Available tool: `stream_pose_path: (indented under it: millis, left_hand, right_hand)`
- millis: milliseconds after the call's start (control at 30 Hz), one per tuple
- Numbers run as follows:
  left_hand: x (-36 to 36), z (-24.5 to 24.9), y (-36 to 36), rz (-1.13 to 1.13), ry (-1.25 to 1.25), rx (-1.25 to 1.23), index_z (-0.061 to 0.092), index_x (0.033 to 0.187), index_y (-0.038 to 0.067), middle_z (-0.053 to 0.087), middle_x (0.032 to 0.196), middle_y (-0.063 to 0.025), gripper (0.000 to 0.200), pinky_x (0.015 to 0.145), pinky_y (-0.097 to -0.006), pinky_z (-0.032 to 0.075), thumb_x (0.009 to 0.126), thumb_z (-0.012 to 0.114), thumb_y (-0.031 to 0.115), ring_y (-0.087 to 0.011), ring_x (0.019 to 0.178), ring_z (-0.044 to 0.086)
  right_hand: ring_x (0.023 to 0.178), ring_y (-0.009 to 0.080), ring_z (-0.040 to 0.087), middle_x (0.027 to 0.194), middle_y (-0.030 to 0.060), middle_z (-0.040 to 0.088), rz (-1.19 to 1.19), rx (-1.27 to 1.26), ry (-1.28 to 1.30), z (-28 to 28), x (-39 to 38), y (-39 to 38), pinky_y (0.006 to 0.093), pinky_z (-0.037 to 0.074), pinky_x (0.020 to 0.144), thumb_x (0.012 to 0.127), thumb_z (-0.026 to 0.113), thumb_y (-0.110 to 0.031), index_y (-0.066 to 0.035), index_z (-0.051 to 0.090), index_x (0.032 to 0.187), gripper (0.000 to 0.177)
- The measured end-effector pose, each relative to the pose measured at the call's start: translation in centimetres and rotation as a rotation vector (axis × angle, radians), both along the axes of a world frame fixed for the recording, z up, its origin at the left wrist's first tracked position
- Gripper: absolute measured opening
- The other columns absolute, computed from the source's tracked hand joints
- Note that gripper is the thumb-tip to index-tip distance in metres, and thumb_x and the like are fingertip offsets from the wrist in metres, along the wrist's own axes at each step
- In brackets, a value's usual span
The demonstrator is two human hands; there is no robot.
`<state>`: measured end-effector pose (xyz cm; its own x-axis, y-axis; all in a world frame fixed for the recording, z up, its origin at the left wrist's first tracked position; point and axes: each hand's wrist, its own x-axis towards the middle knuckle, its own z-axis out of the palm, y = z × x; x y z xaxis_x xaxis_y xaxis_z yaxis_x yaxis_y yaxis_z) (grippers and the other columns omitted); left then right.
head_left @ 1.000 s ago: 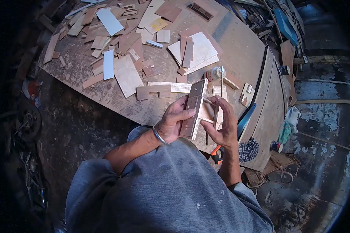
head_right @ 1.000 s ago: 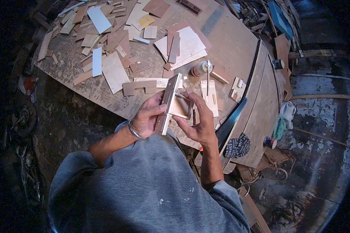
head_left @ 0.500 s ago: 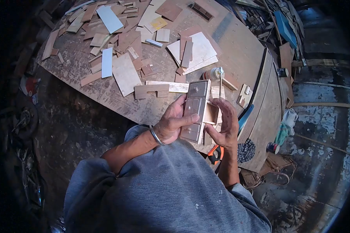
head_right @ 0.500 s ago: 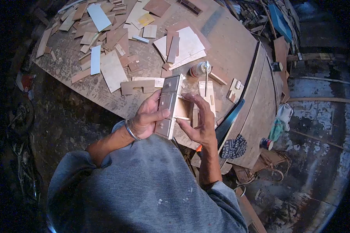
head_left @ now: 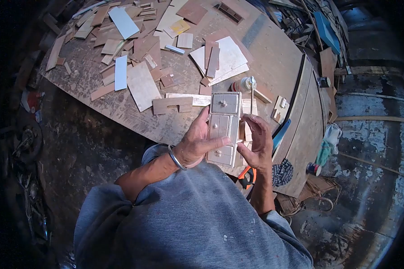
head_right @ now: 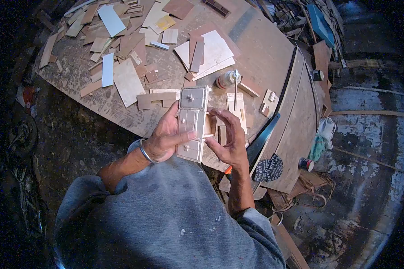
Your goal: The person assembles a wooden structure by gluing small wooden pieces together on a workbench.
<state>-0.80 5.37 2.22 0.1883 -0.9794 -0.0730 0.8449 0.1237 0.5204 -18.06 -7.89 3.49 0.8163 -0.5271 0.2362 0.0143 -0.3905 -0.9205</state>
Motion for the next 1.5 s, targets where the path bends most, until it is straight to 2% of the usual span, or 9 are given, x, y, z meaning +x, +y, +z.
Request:
stream_pose_path:
  millis: [433,933,1133,1200,1300,1500]
  left_hand:
    - [-0.2,0.5,0.4,-0.028,-0.017,0.009,0.022,0.154,0.002,0.051,0.138,-0.0112,0.085,0.113,-0.0382,0.041,0.085,0.071,-0.001,-0.0207,0.131,0.052]
    - [0.0,0.8,0.2,-0.067,0.007,0.039,0.022,0.154,0.002,0.051,0.137,-0.0111,0.087,0.114,-0.0388,0.041,0.083,0.073,0.0,-0.0213,0.13,0.052]
    - [0.1,0.9,0.2,-0.059,0.008,0.042,0.022,0.154,0.004,0.05,0.138,-0.0108,0.087,0.115,-0.0401,0.04,0.084,0.073,0.002,-0.0218,0.132,0.051]
    - [0.0,0.7,0.2,-0.055,0.02,0.051,0.022,0.154,0.005,0.049,0.139,-0.0109,0.087,0.116,-0.0407,0.039,0.084,0.073,0.002,-0.0221,0.133,0.05]
    - [0.1,0.8,0.1,-0.043,0.052,0.019,0.03,0.149,0.005,0.054,0.131,-0.008,0.077,0.109,-0.0358,0.043,0.085,0.073,0.005,-0.0163,0.124,0.054]
    - [0.1,0.9,0.1,-0.058,0.073,0.036,0.028,0.15,0.005,0.053,0.132,-0.0082,0.079,0.11,-0.0359,0.043,0.085,0.074,0.004,-0.0162,0.125,0.053]
  right_hand:
    - [0.133,0.0336,0.055,0.139,0.0239,0.056,0.031,-0.005,-0.041,0.1,-0.1,0.4,0.0468,0.039,0.116,0.079,0.085,-0.007,-0.001,0.045,0.135,0.069]
    - [0.131,0.0336,0.056,0.138,0.0235,0.057,0.004,-0.025,-0.038,-0.2,-0.4,0.4,0.0474,0.041,0.114,0.08,0.086,-0.012,-0.001,0.046,0.134,0.068]
    - [0.132,0.0333,0.056,0.136,0.0224,0.058,-0.003,-0.006,-0.023,-0.1,-0.2,0.1,0.0476,0.04,0.116,0.077,0.086,-0.009,-0.001,0.046,0.135,0.071]
    - [0.132,0.0328,0.056,0.136,0.0219,0.058,-0.004,-0.013,-0.012,0.1,-0.1,0.0,0.0478,0.039,0.116,0.075,0.086,-0.008,-0.001,0.046,0.136,0.073]
    - [0.131,0.032,0.057,0.136,0.0212,0.059,0.007,-0.043,-0.012,0.4,0.1,-0.1,0.0482,0.036,0.119,0.073,0.085,-0.006,-0.001,0.045,0.138,0.076]
    - [0.13,0.0311,0.059,0.134,0.0206,0.062,0.013,-0.113,0.022,1.3,0.5,-0.3,0.0497,0.03,0.123,0.07,0.086,-0.004,-0.001,0.043,0.139,0.081]
